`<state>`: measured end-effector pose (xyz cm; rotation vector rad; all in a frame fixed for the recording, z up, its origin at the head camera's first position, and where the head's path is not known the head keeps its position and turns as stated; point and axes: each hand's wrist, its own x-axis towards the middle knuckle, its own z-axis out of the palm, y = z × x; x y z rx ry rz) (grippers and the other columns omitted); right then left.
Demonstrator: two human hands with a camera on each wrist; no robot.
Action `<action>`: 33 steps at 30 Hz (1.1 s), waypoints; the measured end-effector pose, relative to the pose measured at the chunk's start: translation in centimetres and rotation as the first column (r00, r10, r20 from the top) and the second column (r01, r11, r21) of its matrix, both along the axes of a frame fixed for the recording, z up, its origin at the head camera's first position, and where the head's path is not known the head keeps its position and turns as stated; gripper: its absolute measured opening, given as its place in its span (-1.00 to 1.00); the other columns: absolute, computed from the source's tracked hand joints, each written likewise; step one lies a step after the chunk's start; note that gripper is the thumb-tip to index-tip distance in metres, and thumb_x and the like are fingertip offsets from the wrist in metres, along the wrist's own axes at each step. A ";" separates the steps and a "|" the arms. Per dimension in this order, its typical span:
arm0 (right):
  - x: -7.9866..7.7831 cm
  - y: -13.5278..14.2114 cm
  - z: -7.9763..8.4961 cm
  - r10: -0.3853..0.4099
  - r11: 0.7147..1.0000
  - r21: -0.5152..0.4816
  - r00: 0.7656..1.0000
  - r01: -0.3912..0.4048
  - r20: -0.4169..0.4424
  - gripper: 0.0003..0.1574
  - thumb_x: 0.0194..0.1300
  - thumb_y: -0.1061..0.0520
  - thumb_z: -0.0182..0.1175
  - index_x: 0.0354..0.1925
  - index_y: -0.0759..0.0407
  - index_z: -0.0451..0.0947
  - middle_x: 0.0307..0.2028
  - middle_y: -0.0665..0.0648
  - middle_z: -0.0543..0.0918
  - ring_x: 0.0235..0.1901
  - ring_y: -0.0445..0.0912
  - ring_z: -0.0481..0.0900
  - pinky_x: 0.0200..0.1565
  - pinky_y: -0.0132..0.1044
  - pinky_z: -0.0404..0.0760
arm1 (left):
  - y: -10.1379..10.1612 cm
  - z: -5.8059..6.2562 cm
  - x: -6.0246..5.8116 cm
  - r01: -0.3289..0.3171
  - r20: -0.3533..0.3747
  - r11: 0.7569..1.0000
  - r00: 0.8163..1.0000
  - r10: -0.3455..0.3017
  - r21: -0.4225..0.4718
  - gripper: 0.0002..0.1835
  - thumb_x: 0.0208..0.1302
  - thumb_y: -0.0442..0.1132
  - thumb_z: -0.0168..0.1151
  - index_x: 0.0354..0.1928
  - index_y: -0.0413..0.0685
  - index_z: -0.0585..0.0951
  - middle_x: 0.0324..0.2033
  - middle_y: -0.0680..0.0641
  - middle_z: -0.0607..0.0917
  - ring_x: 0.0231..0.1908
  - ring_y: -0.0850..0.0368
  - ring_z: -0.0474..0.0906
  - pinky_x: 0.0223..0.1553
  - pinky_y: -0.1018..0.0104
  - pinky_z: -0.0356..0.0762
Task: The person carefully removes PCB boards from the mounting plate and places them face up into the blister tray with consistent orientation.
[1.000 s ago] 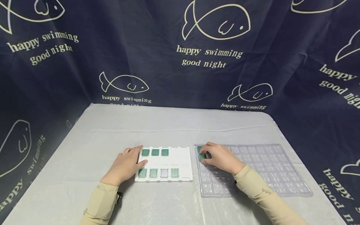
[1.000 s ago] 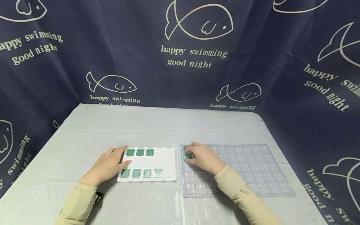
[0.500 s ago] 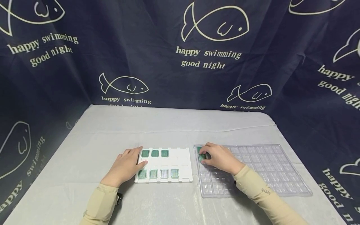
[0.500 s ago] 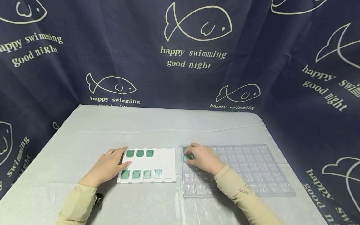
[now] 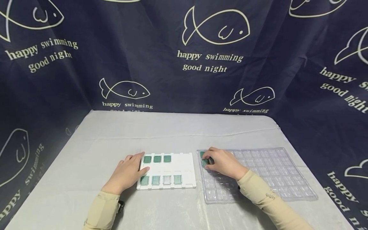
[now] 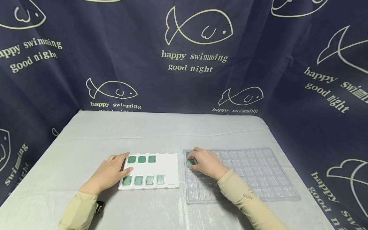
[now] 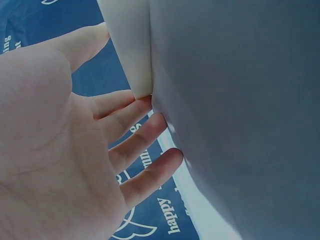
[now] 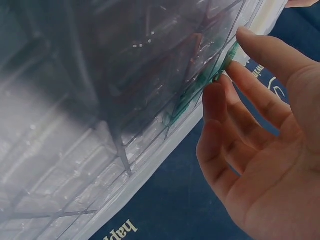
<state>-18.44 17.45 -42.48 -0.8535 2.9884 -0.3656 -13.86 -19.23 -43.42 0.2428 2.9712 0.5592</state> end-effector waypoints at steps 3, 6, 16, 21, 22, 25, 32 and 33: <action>0.0 0.0 0.0 -0.002 1.000 -0.001 1.000 0.002 0.001 -0.59 0.11 -0.03 0.54 -0.06 -0.02 0.72 -0.18 -0.07 0.69 -0.33 -0.23 0.59 -0.30 -0.30 0.63 | 0.0 0.0 0.1 0.000 0.003 1.000 1.000 0.000 0.001 -0.26 0.44 0.05 0.22 0.49 -0.20 0.31 0.40 -0.26 0.49 0.34 -0.30 0.40 0.24 -0.25 0.40; 0.0 0.0 -0.1 -0.006 1.000 0.001 1.000 0.006 0.004 -0.59 0.11 -0.02 0.55 -0.06 -0.02 0.72 -0.18 -0.07 0.69 -0.32 -0.21 0.60 -0.30 -0.28 0.64 | 0.0 0.0 0.2 0.003 0.004 1.000 1.000 -0.003 0.001 -0.26 0.44 0.07 0.22 0.49 -0.20 0.31 0.40 -0.26 0.48 0.35 -0.30 0.40 0.24 -0.25 0.40; 0.1 0.0 -0.1 -0.007 1.000 0.002 1.000 0.007 -0.002 -0.59 0.11 -0.03 0.54 -0.07 -0.03 0.72 -0.19 -0.07 0.69 -0.32 -0.21 0.62 -0.31 -0.27 0.65 | -0.1 -0.2 0.1 0.005 -0.005 1.000 1.000 -0.005 0.000 -0.25 0.44 0.06 0.21 0.50 -0.20 0.30 0.42 -0.25 0.47 0.35 -0.29 0.39 0.24 -0.25 0.40; 0.0 0.0 -0.2 -0.006 1.000 -0.001 1.000 0.006 -0.001 -0.59 0.11 -0.03 0.54 -0.07 -0.02 0.72 -0.19 -0.07 0.69 -0.33 -0.21 0.61 -0.31 -0.29 0.63 | -0.1 -0.2 0.1 0.004 -0.005 1.000 1.000 -0.004 -0.002 -0.25 0.44 0.06 0.22 0.50 -0.20 0.30 0.42 -0.24 0.47 0.35 -0.28 0.39 0.23 -0.24 0.40; 0.0 0.0 -0.2 -0.005 1.000 -0.001 1.000 0.005 -0.002 -0.59 0.11 -0.03 0.54 -0.07 -0.02 0.72 -0.19 -0.07 0.69 -0.33 -0.21 0.61 -0.31 -0.29 0.64 | -0.1 -0.2 0.1 0.004 -0.005 1.000 1.000 -0.004 -0.001 -0.25 0.43 0.06 0.22 0.50 -0.19 0.30 0.42 -0.24 0.47 0.35 -0.28 0.39 0.23 -0.23 0.40; 0.0 0.0 -0.2 -0.003 1.000 0.000 1.000 0.003 -0.007 -0.59 0.10 -0.03 0.55 -0.07 -0.02 0.72 -0.19 -0.07 0.69 -0.33 -0.21 0.62 -0.31 -0.29 0.64 | -0.1 -0.2 0.1 0.003 -0.003 1.000 1.000 -0.003 -0.001 -0.25 0.43 0.06 0.22 0.50 -0.19 0.30 0.42 -0.24 0.47 0.35 -0.28 0.39 0.24 -0.23 0.40; 0.0 0.0 -0.2 -0.001 1.000 0.001 1.000 0.001 -0.022 -0.60 0.10 -0.03 0.55 -0.08 -0.03 0.72 -0.20 -0.07 0.69 -0.34 -0.22 0.61 -0.32 -0.29 0.64 | -0.1 -0.2 0.1 0.001 -0.003 1.000 1.000 -0.001 0.000 -0.25 0.43 0.06 0.22 0.50 -0.20 0.30 0.42 -0.25 0.47 0.35 -0.29 0.39 0.24 -0.24 0.40; 0.1 0.0 -0.2 -0.001 1.000 0.002 1.000 0.001 -0.023 -0.60 0.10 -0.03 0.55 -0.08 -0.03 0.72 -0.20 -0.07 0.69 -0.34 -0.23 0.60 -0.32 -0.29 0.63 | -0.1 -0.1 0.1 0.000 -0.003 1.000 1.000 0.000 0.001 -0.25 0.43 0.06 0.22 0.50 -0.20 0.30 0.42 -0.25 0.47 0.35 -0.29 0.39 0.24 -0.25 0.40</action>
